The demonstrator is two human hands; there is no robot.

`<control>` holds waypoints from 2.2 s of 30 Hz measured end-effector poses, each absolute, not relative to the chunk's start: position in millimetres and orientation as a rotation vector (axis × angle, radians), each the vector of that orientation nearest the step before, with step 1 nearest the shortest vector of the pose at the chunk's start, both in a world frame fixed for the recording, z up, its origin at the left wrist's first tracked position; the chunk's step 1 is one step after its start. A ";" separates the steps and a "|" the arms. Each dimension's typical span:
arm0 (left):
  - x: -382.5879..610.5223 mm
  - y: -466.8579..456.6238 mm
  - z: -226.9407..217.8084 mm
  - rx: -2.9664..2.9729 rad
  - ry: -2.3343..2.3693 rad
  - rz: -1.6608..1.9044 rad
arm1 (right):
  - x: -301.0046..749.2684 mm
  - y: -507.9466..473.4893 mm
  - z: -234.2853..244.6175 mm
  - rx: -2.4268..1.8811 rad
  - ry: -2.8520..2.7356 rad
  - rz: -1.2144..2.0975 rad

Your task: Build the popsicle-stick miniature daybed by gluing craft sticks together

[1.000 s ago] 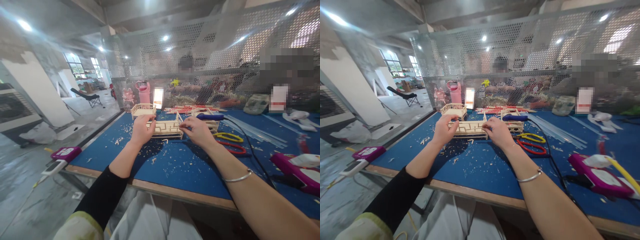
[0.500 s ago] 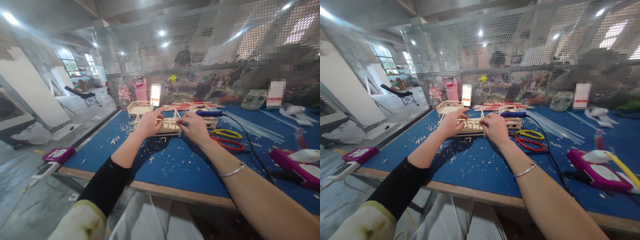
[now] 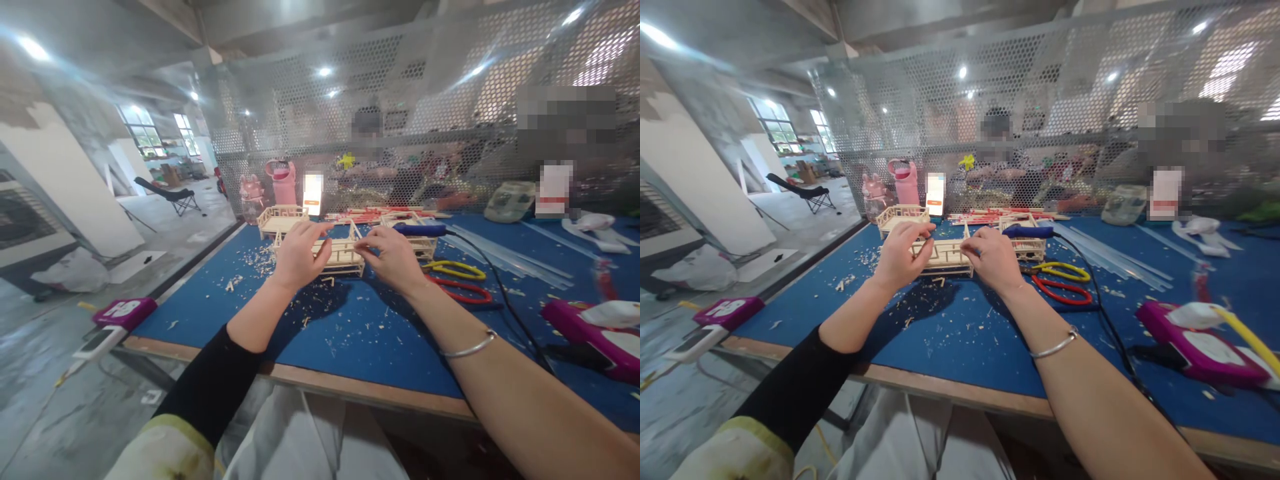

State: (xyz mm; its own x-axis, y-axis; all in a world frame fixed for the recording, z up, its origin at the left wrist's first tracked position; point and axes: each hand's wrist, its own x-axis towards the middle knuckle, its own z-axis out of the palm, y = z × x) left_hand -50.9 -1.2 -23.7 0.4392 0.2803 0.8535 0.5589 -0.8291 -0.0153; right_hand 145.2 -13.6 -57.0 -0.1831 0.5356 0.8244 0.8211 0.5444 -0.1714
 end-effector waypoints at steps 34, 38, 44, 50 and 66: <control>-29.3 -44.8 -46.8 -2.644 -1.347 -0.733 | 157.1 -51.8 -36.2 -1.132 -2.076 -0.292; -33.0 -53.6 -46.9 -2.830 -1.377 -0.773 | 215.6 -79.7 -37.7 -1.712 -2.105 -0.100; -35.8 -48.4 -52.6 -2.977 -1.472 -0.991 | 248.4 -133.4 -54.2 -1.924 -2.319 0.156; -34.2 -42.0 -62.4 -3.058 -1.534 -1.144 | 239.4 -151.4 -61.4 -1.932 -2.325 0.266; -34.4 -43.0 -54.7 -3.165 -1.364 -1.568 | 232.6 -142.7 -64.5 -1.929 -2.237 0.109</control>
State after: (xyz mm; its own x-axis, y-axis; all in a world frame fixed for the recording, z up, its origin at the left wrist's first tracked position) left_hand -34.4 -43.0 -54.7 0.4579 0.7908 0.4062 0.2932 -0.5657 0.7708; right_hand 232.6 -142.7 -64.5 -0.1384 0.9861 0.0921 0.9724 0.1530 -0.1762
